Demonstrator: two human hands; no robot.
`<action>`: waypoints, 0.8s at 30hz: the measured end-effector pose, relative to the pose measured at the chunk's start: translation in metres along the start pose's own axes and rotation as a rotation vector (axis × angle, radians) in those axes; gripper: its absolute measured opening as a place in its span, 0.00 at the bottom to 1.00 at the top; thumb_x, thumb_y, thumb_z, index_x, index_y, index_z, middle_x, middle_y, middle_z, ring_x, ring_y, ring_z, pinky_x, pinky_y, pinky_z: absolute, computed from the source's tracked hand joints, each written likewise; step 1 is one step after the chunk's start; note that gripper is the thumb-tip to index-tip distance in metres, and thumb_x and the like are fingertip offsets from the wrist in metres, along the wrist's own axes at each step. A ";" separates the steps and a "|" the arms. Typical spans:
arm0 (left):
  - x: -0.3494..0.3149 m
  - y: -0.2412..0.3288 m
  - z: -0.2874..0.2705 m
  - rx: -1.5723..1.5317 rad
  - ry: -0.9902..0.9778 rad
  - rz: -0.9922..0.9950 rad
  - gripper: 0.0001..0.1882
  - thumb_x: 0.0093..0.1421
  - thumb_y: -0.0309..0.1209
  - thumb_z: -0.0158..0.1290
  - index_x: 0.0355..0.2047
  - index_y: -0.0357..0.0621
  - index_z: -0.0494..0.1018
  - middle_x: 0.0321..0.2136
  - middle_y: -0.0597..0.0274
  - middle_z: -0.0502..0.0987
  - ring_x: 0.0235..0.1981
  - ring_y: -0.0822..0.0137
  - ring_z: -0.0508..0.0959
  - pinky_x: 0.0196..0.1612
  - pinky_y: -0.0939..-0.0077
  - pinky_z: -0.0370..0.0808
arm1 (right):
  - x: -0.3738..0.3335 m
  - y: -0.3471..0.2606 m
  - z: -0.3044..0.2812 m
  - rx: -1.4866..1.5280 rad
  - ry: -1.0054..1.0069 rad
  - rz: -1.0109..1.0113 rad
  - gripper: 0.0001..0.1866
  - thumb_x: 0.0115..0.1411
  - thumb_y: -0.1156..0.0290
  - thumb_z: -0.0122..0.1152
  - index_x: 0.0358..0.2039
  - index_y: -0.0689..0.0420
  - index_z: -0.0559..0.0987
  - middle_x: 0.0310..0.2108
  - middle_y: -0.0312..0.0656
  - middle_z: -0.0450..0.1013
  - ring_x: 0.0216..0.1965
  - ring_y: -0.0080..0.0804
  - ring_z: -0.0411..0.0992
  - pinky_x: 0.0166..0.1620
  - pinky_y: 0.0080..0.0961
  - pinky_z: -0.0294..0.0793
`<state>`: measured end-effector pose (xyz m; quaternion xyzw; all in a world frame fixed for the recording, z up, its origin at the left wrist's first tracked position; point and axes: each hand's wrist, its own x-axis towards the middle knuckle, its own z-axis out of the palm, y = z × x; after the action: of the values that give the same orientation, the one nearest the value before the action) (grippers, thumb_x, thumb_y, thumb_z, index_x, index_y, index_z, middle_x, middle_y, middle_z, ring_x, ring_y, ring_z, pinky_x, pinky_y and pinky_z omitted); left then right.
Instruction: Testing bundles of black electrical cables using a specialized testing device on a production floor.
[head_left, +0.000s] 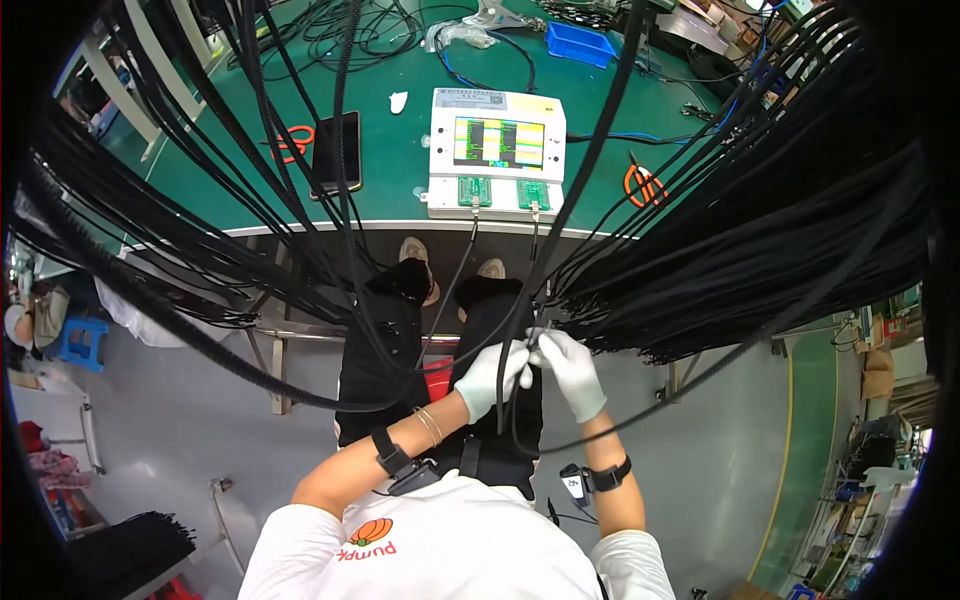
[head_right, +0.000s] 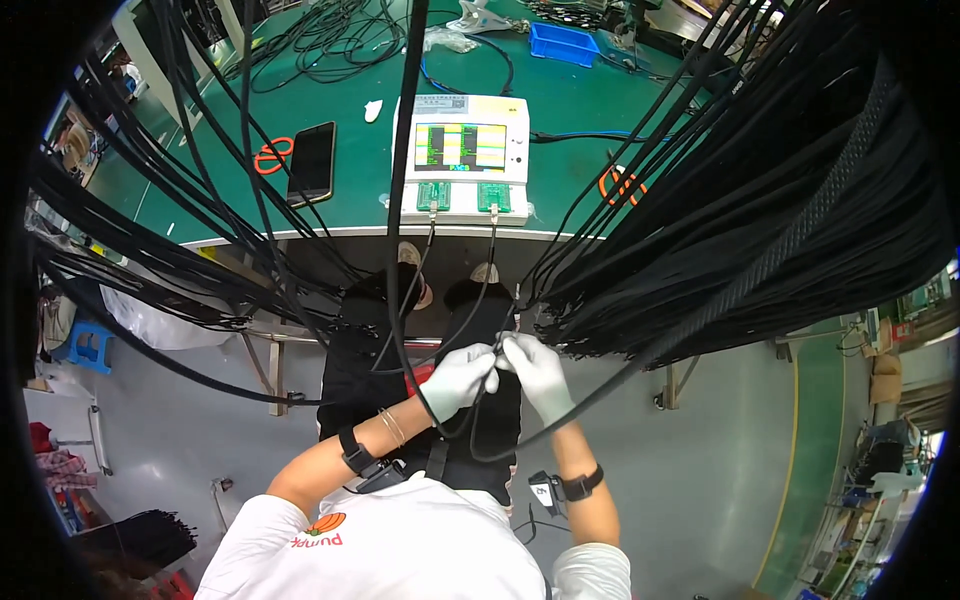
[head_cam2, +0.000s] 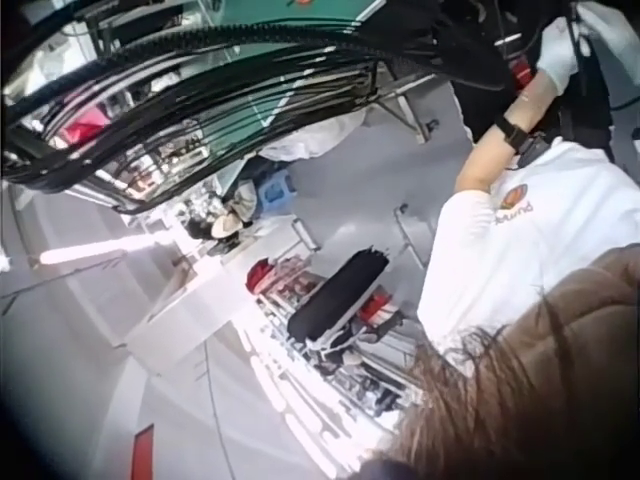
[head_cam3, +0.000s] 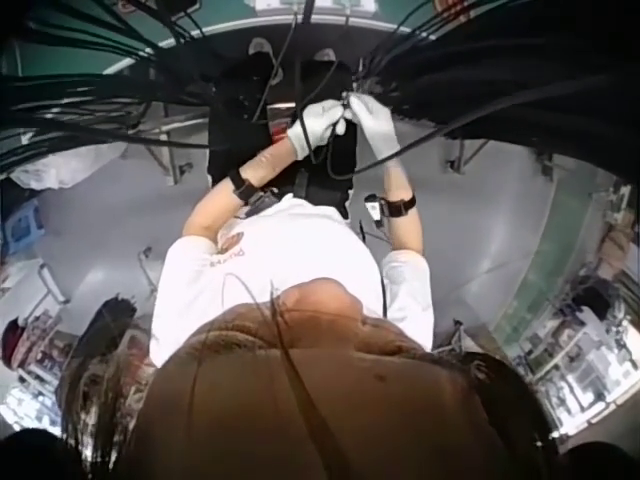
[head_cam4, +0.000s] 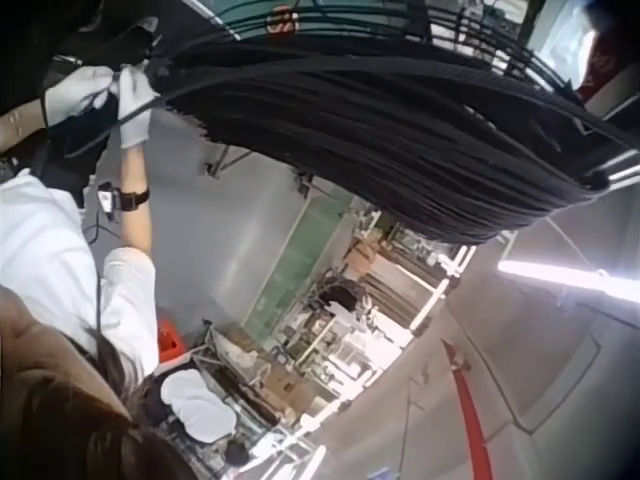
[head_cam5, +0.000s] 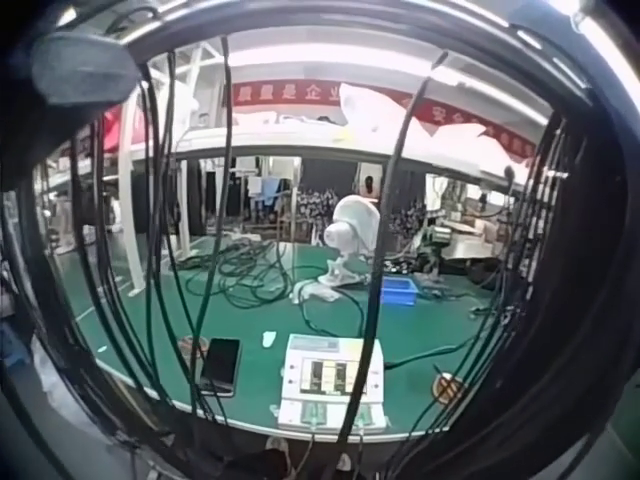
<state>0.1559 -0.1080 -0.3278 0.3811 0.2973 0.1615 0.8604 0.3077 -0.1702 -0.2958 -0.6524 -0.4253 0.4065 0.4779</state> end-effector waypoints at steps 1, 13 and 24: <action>-0.003 -0.003 0.005 0.145 0.003 0.092 0.11 0.68 0.32 0.44 0.39 0.38 0.73 0.23 0.63 0.75 0.23 0.73 0.73 0.27 0.82 0.68 | 0.006 0.000 0.003 0.357 -0.085 0.269 0.09 0.64 0.72 0.52 0.41 0.63 0.76 0.36 0.43 0.77 0.33 0.29 0.76 0.37 0.23 0.75; -0.024 0.149 -0.011 0.591 0.642 0.766 0.10 0.64 0.28 0.50 0.40 0.33 0.73 0.27 0.66 0.75 0.29 0.75 0.75 0.33 0.79 0.72 | 0.081 -0.094 0.017 0.305 0.241 -0.012 0.11 0.66 0.67 0.54 0.36 0.62 0.79 0.15 0.24 0.61 0.14 0.10 0.55 0.17 0.11 0.51; 0.014 0.161 -0.018 0.289 0.414 0.481 0.14 0.64 0.35 0.52 0.27 0.38 0.77 0.18 0.68 0.75 0.22 0.80 0.69 0.25 0.81 0.65 | 0.112 -0.099 0.028 0.302 0.197 -0.033 0.13 0.64 0.68 0.57 0.26 0.61 0.80 0.10 0.22 0.58 0.10 0.09 0.51 0.15 0.13 0.46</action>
<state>0.1470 0.0147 -0.2218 0.5174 0.3872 0.3897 0.6562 0.2998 -0.0391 -0.2199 -0.6028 -0.3212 0.3918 0.6164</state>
